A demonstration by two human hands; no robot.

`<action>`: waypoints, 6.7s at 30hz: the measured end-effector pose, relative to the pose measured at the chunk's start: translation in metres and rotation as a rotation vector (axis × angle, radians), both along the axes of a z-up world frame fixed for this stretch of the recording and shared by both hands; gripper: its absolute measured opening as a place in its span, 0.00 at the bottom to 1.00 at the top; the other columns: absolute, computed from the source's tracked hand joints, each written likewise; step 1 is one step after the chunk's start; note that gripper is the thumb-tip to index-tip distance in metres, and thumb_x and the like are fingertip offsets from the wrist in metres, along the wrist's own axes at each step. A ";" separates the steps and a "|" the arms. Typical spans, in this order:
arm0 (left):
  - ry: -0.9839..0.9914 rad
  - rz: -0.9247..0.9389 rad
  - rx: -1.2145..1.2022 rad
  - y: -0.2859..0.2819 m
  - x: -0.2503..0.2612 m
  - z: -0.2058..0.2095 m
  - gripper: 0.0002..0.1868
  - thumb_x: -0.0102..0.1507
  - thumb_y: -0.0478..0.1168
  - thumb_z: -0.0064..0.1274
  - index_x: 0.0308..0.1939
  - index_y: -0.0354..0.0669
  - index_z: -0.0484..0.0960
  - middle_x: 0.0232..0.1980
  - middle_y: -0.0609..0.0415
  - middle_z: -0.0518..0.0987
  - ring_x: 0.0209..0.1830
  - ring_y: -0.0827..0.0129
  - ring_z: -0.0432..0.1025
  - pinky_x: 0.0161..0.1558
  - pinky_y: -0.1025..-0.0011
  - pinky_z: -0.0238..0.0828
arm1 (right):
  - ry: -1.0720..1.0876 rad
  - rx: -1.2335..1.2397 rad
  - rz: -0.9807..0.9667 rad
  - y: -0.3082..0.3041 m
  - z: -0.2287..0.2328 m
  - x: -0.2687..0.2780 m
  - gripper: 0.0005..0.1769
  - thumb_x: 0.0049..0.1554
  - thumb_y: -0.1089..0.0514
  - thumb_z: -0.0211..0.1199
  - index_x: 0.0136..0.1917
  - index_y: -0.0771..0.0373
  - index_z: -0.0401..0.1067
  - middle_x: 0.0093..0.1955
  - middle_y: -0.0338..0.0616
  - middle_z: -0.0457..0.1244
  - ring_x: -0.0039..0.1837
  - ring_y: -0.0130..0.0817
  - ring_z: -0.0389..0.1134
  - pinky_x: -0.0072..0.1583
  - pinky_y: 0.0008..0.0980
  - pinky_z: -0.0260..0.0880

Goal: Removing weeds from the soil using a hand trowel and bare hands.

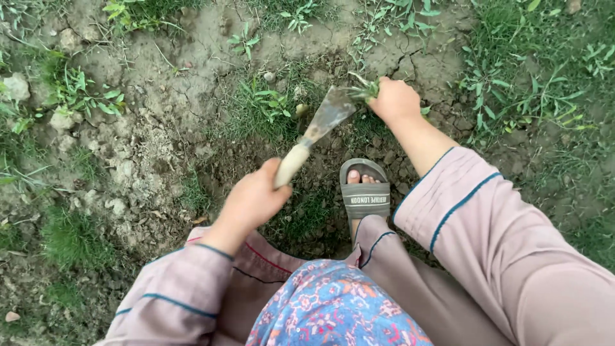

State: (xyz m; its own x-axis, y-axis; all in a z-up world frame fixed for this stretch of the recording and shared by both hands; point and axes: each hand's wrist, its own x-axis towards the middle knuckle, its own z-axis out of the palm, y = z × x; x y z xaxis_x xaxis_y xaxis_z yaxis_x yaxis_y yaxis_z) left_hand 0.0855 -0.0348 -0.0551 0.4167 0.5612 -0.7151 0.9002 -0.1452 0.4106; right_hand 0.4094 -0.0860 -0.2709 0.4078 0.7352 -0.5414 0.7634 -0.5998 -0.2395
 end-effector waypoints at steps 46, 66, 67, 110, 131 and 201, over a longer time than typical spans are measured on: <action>0.139 -0.087 -0.021 -0.027 0.003 -0.008 0.20 0.58 0.46 0.54 0.51 0.46 0.70 0.38 0.38 0.83 0.40 0.41 0.78 0.45 0.46 0.74 | -0.007 -0.082 0.317 0.008 0.010 0.006 0.17 0.53 0.42 0.68 0.50 0.54 0.78 0.48 0.49 0.71 0.52 0.50 0.73 0.53 0.49 0.73; 0.045 -0.070 0.030 -0.023 0.016 0.003 0.25 0.59 0.47 0.54 0.58 0.43 0.70 0.38 0.37 0.83 0.40 0.42 0.78 0.44 0.46 0.74 | 1.346 0.173 -0.896 -0.066 -0.003 0.073 0.16 0.63 0.56 0.56 0.57 0.69 0.75 0.48 0.47 0.71 0.38 0.27 0.65 0.41 0.28 0.68; 0.042 -0.068 0.046 -0.023 0.018 0.005 0.26 0.59 0.47 0.54 0.58 0.44 0.70 0.37 0.37 0.83 0.39 0.42 0.78 0.43 0.46 0.74 | 1.358 0.158 -0.918 -0.066 -0.003 0.072 0.17 0.64 0.54 0.55 0.58 0.68 0.75 0.48 0.47 0.70 0.39 0.28 0.66 0.42 0.29 0.69; -0.628 0.133 0.295 0.007 0.105 0.001 0.23 0.61 0.33 0.64 0.57 0.45 0.72 0.51 0.48 0.79 0.50 0.56 0.77 0.51 0.63 0.76 | 1.119 0.291 -1.028 -0.122 -0.007 0.085 0.10 0.61 0.55 0.64 0.46 0.64 0.74 0.38 0.39 0.66 0.36 0.27 0.64 0.38 0.28 0.65; -1.146 -0.008 0.136 0.009 0.170 -0.046 0.14 0.55 0.32 0.60 0.40 0.45 0.71 0.42 0.55 0.76 0.47 0.61 0.72 0.60 0.66 0.68 | 1.250 0.326 -1.090 -0.160 0.004 0.073 0.09 0.62 0.55 0.62 0.44 0.63 0.72 0.37 0.38 0.65 0.36 0.28 0.63 0.38 0.30 0.65; -1.704 1.082 -0.097 0.030 0.148 -0.026 0.16 0.57 0.21 0.47 0.43 0.45 0.70 0.37 0.53 0.77 0.43 0.60 0.74 0.66 0.53 0.72 | 1.153 0.303 -1.024 -0.165 0.007 0.067 0.10 0.63 0.53 0.60 0.45 0.62 0.73 0.38 0.36 0.65 0.36 0.27 0.63 0.38 0.28 0.64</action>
State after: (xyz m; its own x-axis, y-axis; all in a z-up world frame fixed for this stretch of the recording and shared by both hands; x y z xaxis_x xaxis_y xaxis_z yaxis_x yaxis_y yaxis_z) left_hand 0.2336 -0.0049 -0.0813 0.1516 0.9860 -0.0693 -0.6541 0.1526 0.7408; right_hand 0.4769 -0.2515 -0.2643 0.2689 0.5512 -0.7899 -0.5937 -0.5509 -0.5866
